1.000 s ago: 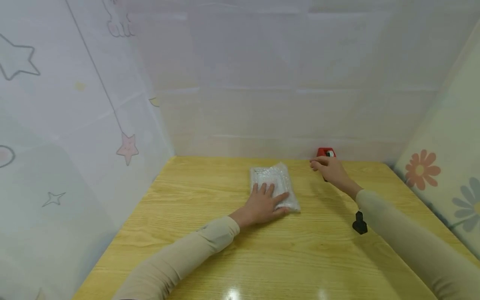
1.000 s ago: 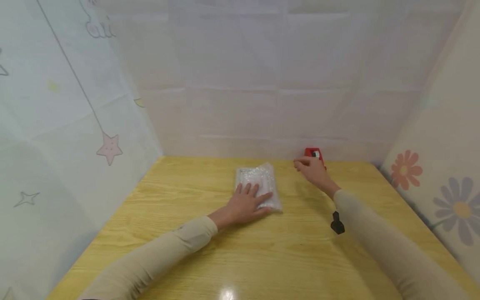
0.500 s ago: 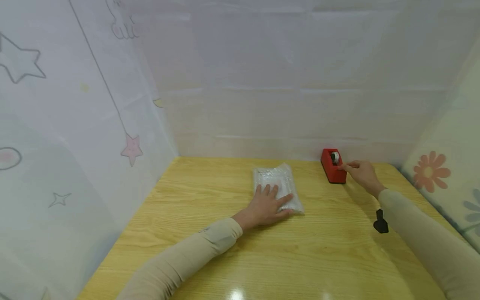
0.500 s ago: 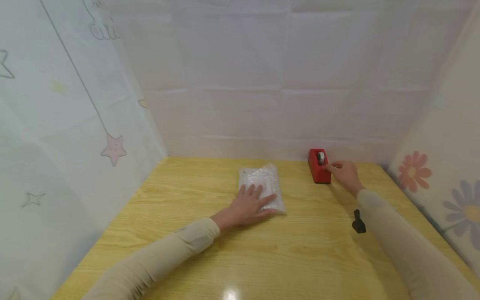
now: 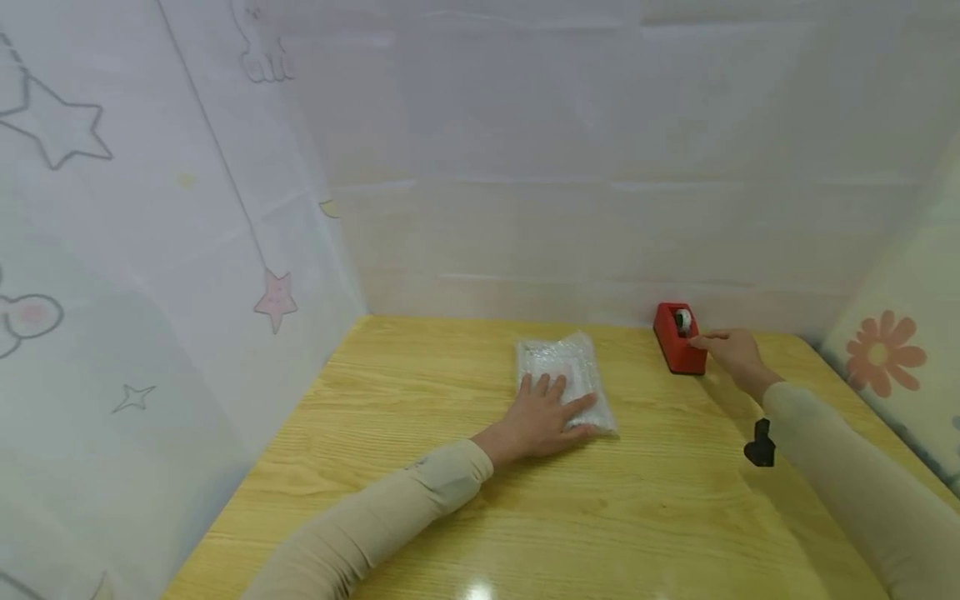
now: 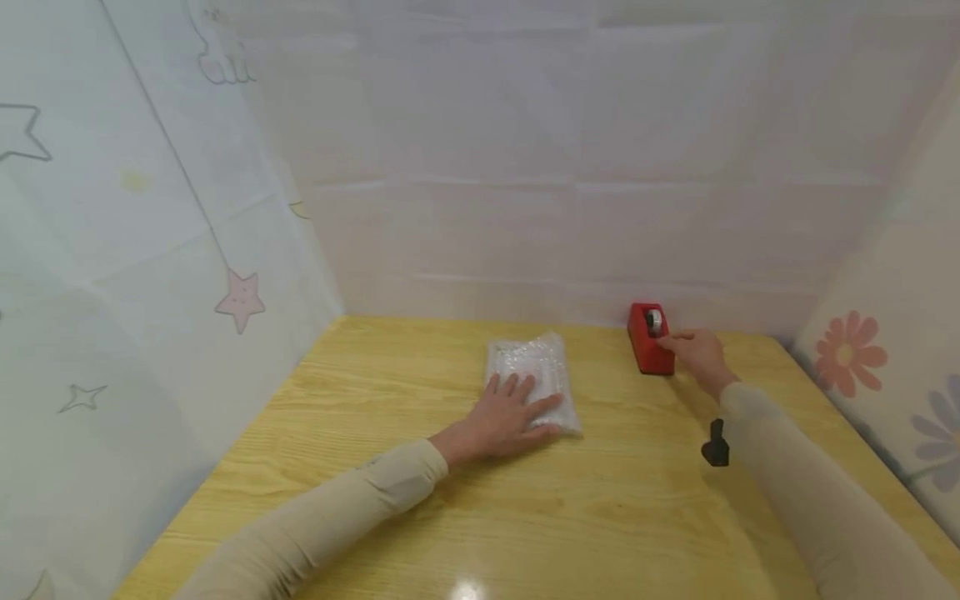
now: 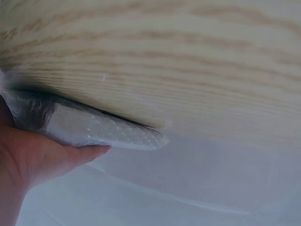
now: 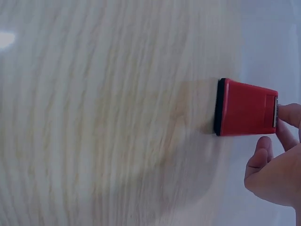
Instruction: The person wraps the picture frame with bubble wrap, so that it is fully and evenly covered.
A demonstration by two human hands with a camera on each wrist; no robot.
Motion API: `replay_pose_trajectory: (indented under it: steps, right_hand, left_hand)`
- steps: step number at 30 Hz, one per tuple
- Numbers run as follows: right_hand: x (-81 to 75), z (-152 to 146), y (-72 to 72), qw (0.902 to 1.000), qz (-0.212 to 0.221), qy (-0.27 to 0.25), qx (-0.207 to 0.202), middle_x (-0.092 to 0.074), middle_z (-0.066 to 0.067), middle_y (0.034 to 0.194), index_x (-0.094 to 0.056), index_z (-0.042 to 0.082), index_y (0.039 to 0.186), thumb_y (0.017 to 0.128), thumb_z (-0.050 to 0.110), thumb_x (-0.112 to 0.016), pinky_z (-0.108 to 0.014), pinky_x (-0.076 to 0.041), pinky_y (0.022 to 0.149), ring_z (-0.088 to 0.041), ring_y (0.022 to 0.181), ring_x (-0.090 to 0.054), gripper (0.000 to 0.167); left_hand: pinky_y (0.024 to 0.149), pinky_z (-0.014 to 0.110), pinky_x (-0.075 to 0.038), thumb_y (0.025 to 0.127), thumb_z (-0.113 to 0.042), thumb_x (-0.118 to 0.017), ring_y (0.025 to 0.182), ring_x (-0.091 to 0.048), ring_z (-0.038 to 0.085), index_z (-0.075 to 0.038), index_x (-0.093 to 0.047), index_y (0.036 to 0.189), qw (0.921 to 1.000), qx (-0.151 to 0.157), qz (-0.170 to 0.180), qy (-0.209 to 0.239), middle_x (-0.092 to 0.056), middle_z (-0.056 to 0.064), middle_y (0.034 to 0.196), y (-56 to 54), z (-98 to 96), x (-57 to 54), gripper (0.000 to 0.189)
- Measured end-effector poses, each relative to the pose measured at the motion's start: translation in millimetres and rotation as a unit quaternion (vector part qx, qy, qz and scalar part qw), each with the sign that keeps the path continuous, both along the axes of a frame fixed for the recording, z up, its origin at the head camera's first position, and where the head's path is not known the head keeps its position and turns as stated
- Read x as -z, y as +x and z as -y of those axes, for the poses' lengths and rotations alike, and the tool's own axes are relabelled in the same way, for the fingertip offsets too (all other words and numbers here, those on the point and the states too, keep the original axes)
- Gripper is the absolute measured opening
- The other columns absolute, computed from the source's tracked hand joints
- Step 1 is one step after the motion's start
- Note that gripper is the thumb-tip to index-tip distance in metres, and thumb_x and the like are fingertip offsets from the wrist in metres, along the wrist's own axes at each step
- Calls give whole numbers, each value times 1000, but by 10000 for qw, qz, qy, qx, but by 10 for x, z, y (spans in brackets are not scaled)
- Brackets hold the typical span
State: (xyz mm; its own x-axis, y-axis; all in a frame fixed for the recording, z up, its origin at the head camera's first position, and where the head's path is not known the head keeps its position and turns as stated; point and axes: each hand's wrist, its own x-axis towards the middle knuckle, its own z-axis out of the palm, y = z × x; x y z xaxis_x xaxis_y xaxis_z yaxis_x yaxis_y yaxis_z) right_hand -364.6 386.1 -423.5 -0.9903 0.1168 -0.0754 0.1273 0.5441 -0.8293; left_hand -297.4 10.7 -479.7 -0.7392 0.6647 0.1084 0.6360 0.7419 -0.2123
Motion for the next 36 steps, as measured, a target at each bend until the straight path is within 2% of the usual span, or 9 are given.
replay_pose_trajectory:
  steps: [13,16,20,24,26,29,32,34,36]
  right_hand:
    - [-104,25,-76,9981,352,-490,133,-35,-33,152,-49,-17,140,100,22,-62,-57,-33,110,-50,137,-35,57]
    - [-159,61,-79,9924,350,-1144,289,-58,-23,122,-57,-10,129,101,20,-61,-45,-50,94,-32,109,-56,40]
    - [-294,90,-46,9780,622,-1971,272,-55,-2,94,-58,2,114,104,20,-58,-29,-48,68,-12,76,-48,20]
    - [-419,112,-11,9712,1175,-2061,215,-48,-8,103,-51,-1,124,106,18,-55,-27,-49,69,-12,75,-49,27]
    - [-448,133,-4,9583,1503,-2401,379,-44,-13,113,-44,-2,133,106,15,-53,-25,-52,72,-14,77,-54,33]
    - [-453,149,-13,9141,1915,-3508,681,-27,-23,147,-23,6,158,108,11,-47,-25,-54,85,-21,88,-62,56]
    - [-439,174,-17,8772,2037,-4250,915,-1,-11,164,-2,15,164,107,6,-44,-27,-49,96,-26,96,-65,72]
    - [-420,180,-17,8686,1973,-4444,955,0,-9,164,2,16,164,106,3,-44,-28,-47,98,-27,97,-65,75]
    - [-404,197,-8,8718,1862,-4438,911,-11,-15,159,1,14,163,106,1,-44,-29,-45,100,-28,97,-67,74]
  left_hand:
    - [110,67,-24,100,-73,-14,143,-31,42,-46,-23,161,10000,43,48,32,-32,17,160,29,-35,-31,67]
    - [110,66,-25,100,-73,-13,141,-33,41,-46,-24,161,10000,43,-32,9,-34,16,159,39,-25,-44,68]
    - [109,66,-26,100,-74,-12,140,-35,41,-47,-25,161,9999,72,-85,44,-35,16,158,37,-10,-39,68]
    - [108,66,-28,100,-73,-14,139,-37,40,-47,-28,160,9997,84,-205,49,-38,15,156,26,-2,-33,67]
    - [108,65,-29,100,-73,-14,138,-38,40,-46,-29,160,9996,76,-281,14,-39,15,155,31,3,-45,67]
    - [108,65,-29,100,-73,-12,138,-39,40,-45,-30,160,9995,82,-307,5,-39,16,155,35,13,-56,68]
    - [108,65,-29,101,-73,-13,138,-38,40,-45,-30,160,9996,87,-263,47,-39,16,155,36,20,-48,68]
    - [108,65,-29,101,-73,-14,138,-38,40,-45,-30,160,9997,78,-236,63,-39,16,156,42,26,-49,68]
    - [108,65,-29,100,-73,-14,139,-38,40,-45,-29,160,9997,69,-201,88,-39,16,156,43,32,-47,68]
